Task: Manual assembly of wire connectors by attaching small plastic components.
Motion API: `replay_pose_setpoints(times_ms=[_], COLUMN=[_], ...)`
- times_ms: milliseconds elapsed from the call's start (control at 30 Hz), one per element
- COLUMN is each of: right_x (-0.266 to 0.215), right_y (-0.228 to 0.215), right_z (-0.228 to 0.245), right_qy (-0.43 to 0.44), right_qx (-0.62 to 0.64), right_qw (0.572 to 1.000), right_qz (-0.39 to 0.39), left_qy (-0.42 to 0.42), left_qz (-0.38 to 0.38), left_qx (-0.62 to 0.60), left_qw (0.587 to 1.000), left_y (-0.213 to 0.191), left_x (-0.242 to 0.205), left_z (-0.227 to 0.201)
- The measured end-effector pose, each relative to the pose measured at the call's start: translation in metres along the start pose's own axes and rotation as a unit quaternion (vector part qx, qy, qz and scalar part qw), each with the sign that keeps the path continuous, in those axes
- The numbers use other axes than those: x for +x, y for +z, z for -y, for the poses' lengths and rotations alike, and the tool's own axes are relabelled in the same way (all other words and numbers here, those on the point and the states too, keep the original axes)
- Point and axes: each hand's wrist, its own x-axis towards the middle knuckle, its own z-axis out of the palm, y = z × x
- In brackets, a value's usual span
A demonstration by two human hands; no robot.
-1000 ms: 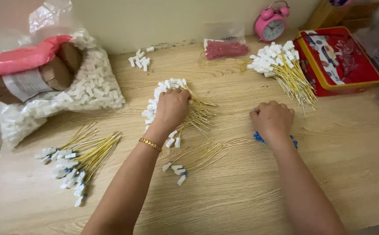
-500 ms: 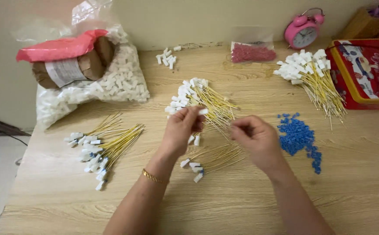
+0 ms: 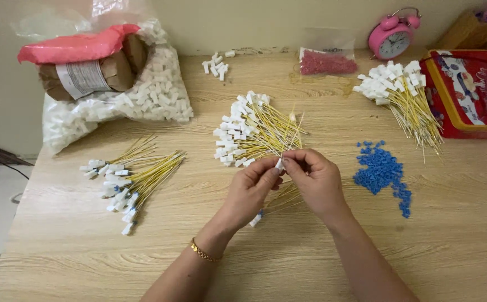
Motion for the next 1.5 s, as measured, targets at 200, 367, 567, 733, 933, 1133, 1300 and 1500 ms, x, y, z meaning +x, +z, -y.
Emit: replay_pose_setpoints(times_ms=[200, 367, 567, 733, 933, 1133, 1300, 1500], right_x=[-0.009, -0.012, -0.016, -0.026, -0.044, -0.046, -0.017, 0.028], right_y=[0.011, 0.012, 0.015, 0.019, 0.026, -0.014, -0.076, -0.150], right_z=[0.009, 0.017, 0.010, 0.001, -0.006, -0.008, -0.015, -0.085], right_qy=[-0.109, -0.125, -0.158, -0.171, -0.177, -0.069, -0.054, 0.006], right_qx=[-0.107, -0.094, -0.100, -0.101, -0.106, -0.085, -0.290, -0.521], right_qw=[0.988, 0.988, 0.982, 0.980, 0.978, 0.992, 0.951, 0.843], right_qz=[-0.017, 0.003, -0.006, 0.002, -0.029, 0.066, -0.092, -0.137], left_qy=[0.066, 0.126, 0.132, 0.072, -0.022, -0.044, -0.021, 0.193], left_qz=[-0.029, -0.043, -0.057, -0.044, -0.041, 0.110, 0.145, 0.124], left_qx=[0.013, 0.099, 0.116, 0.055, 0.027, 0.266, 0.508, 0.591], left_qw=[0.997, 0.986, 0.983, 0.995, 0.999, 0.957, 0.849, 0.774], left_y=[0.010, 0.001, 0.003, 0.001, -0.009, -0.026, -0.047, -0.038], left_x=[-0.002, 0.000, -0.001, -0.010, -0.023, -0.028, -0.020, 0.053], left_z=[-0.008, 0.003, 0.010, -0.001, 0.002, -0.052, -0.059, -0.023])
